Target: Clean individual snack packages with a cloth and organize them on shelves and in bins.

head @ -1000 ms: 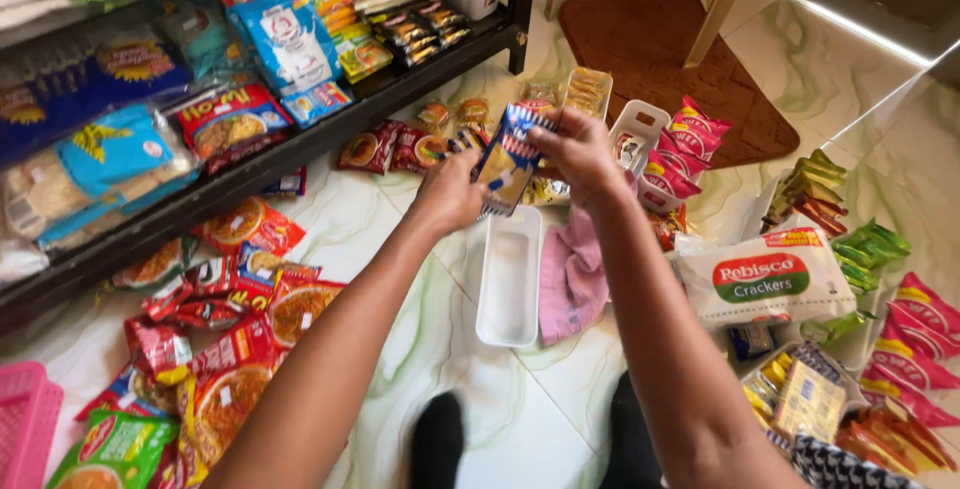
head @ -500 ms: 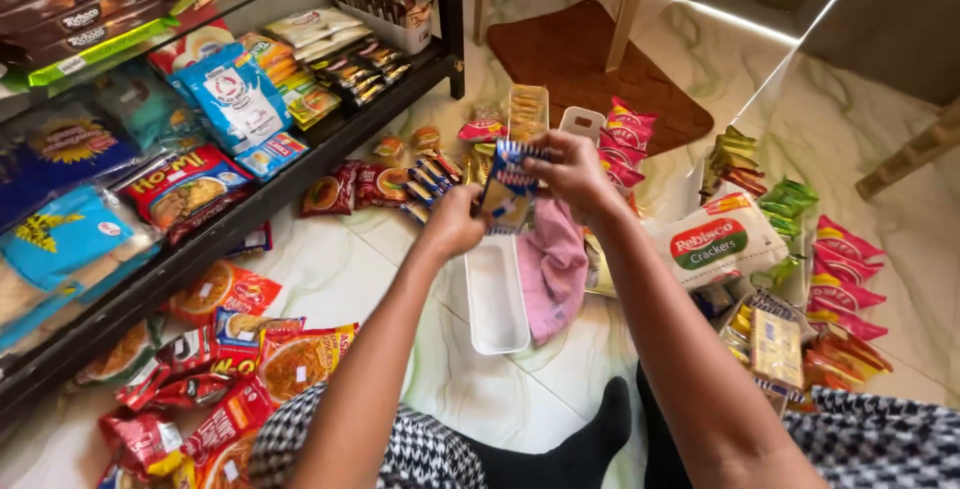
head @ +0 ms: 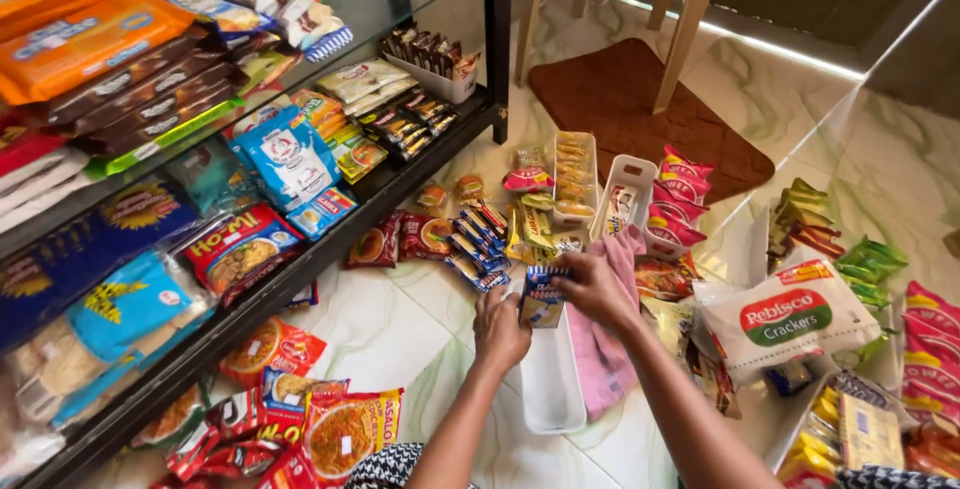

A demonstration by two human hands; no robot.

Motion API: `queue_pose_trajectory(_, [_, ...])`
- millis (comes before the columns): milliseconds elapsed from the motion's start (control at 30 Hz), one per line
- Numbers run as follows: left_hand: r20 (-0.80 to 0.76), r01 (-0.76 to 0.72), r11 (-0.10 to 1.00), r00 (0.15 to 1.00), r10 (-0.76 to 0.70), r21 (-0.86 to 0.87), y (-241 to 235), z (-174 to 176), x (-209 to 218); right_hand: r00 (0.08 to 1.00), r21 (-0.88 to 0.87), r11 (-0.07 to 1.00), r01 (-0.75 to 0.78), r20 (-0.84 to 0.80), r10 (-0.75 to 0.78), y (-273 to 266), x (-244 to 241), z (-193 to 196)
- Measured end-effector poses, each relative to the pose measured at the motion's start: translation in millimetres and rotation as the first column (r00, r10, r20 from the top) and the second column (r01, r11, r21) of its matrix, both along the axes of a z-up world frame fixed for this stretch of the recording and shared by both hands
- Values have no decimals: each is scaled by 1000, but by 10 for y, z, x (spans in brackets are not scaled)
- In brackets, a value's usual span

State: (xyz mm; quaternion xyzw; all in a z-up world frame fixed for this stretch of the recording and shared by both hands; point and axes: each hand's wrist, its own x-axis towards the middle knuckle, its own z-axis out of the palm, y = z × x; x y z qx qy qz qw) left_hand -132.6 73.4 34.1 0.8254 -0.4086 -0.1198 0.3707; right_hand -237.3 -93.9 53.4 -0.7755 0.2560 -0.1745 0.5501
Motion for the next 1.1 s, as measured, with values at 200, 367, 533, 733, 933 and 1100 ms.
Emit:
queue_pose_trajectory(200, [115,6,998,993,-14,69,-51,-523,24,999,-83,996,35,17,-34,117,12,-288])
queue_pose_trajectory(367, [-148,3,999,989,-8,-36,-63,-206,31,981,-316,941,125,-100,-164,251,74,-340])
queue_pose_trajectory(533, [-50,7,989,999,-15,-148,-121,-191,93,973,-482,851,209,12,-232,301,195,-373])
queue_pose_trajectory(733, [-121,-20,999,992,24,35,-132,-321,153,953,-497,820,283,46,-301,334,279,-370])
queue_pose_trajectory(933, [-134,-1,1000,991,0,-9,-33,-53,158,880,-330,832,446,-4,-474,419,196,-490])
queue_pose_trajectory(1100, [-85,59,989,995,-48,137,-97,-19,175,867,-441,752,490,151,-476,800,-116,-423])
